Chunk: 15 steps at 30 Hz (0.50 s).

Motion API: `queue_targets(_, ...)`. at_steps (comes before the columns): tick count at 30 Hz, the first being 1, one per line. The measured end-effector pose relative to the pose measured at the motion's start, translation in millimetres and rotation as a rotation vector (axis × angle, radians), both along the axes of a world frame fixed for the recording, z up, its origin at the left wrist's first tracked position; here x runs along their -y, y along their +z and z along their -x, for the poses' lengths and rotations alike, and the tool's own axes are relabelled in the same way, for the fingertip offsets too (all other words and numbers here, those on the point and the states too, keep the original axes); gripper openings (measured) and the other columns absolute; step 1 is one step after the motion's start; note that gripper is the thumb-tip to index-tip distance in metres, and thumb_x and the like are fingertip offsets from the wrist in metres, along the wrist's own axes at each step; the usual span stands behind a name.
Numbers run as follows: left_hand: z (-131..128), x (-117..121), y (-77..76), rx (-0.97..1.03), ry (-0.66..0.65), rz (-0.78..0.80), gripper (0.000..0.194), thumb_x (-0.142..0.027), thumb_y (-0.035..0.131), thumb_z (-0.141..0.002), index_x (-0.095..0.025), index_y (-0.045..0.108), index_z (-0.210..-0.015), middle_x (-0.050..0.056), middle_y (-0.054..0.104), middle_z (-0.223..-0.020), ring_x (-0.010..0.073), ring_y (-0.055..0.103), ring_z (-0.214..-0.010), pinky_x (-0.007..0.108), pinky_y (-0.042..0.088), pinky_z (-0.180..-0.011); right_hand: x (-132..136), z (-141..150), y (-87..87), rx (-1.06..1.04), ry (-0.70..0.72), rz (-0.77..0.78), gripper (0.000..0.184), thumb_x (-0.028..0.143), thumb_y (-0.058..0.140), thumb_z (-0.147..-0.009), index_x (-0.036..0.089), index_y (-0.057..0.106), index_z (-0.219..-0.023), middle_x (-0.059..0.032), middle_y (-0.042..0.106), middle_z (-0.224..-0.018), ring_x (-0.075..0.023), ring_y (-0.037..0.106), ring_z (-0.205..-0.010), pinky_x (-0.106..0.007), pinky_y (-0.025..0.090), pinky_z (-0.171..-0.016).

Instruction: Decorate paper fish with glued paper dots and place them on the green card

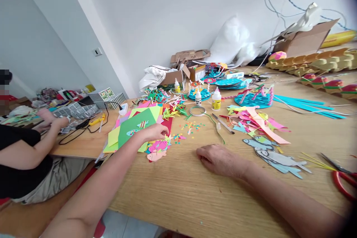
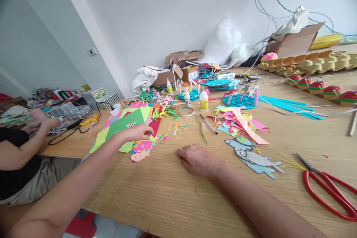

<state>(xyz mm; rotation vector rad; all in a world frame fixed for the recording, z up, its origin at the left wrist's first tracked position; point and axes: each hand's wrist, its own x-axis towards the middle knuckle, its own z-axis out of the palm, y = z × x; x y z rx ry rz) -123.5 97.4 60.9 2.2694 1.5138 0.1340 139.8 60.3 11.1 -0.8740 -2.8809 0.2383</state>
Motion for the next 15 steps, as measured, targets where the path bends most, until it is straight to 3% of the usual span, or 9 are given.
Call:
queue_targets(7,3,18,-8.3,-0.060,0.004,0.032,0.030,-0.009,0.054,-0.053,-0.020,0.060,-0.081,-0.002,0.054,-0.066,0.0111,0.045,-0.057,0.018,0.026,-0.047,-1,0,-2.9,-0.010,-0.021,-0.003,0.018,0.016,0.035,-0.078,0.020,0.053,-0.078,-0.0040,0.063,-0.077,-0.0152,0.056,-0.070,-0.024,0.032,-0.057)
queue_targets(15,1,25,-14.5,-0.133,-0.025,0.046,0.024,-0.006,0.048,-0.056,-0.019,0.052,-0.076,-0.002,0.050,-0.071,0.0113,0.043,-0.061,0.019,0.026,-0.049,-1,0,-3.5,-0.020,-0.026,-0.001,0.016,0.016,0.035,-0.077,0.020,0.051,-0.076,-0.0023,0.063,-0.075,-0.0140,0.055,-0.067,-0.023,0.029,-0.054)
